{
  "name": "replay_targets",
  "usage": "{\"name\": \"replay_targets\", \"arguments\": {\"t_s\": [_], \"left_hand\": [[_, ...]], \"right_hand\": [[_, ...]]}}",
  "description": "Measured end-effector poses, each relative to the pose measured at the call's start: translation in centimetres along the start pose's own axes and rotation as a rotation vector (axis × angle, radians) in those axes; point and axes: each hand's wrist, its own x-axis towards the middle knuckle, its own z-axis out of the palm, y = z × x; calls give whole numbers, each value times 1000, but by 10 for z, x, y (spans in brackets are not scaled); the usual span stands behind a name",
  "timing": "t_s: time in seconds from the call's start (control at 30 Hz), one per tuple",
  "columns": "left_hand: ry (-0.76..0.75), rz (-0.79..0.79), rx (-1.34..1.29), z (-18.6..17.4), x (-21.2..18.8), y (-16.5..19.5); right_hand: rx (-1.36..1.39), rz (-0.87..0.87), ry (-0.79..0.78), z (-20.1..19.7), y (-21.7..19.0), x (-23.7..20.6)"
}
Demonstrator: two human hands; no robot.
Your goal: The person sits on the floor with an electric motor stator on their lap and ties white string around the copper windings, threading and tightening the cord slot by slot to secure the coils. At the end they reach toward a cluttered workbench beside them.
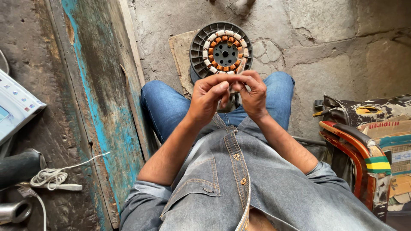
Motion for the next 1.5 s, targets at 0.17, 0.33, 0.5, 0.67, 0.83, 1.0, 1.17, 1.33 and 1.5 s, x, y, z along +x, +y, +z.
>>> {"name": "replay_targets", "arguments": {"t_s": [0.17, 0.33, 0.5, 0.67, 0.83, 1.0, 1.17, 1.33, 1.5], "left_hand": [[-126, 16, 125, 7, 29, 20], [-280, -17, 265, 9, 56, 21], [-341, -59, 343, -4, 82, 15], [-299, -152, 436, -24, 94, 7], [-211, 104, 813, -27, 87, 6], [190, 101, 1142, -20, 82, 15], [237, 266, 1095, -23, 66, 20], [76, 451, 1375, -21, 53, 6], [-48, 537, 1557, -21, 45, 3]], "right_hand": [[360, 159, 5, 1, 9, -13], [531, 378, -27, -13, 23, -39], [531, 514, -116, -40, 47, -73], [629, 671, -156, -83, 72, -110], [661, 774, -136, -133, 93, -134], [451, 823, -368, -179, 108, -143], [338, 1001, -291, -207, 117, -159], [479, 1132, -211, -215, 122, -168], [281, 1111, -182, -192, 112, -149]]}}
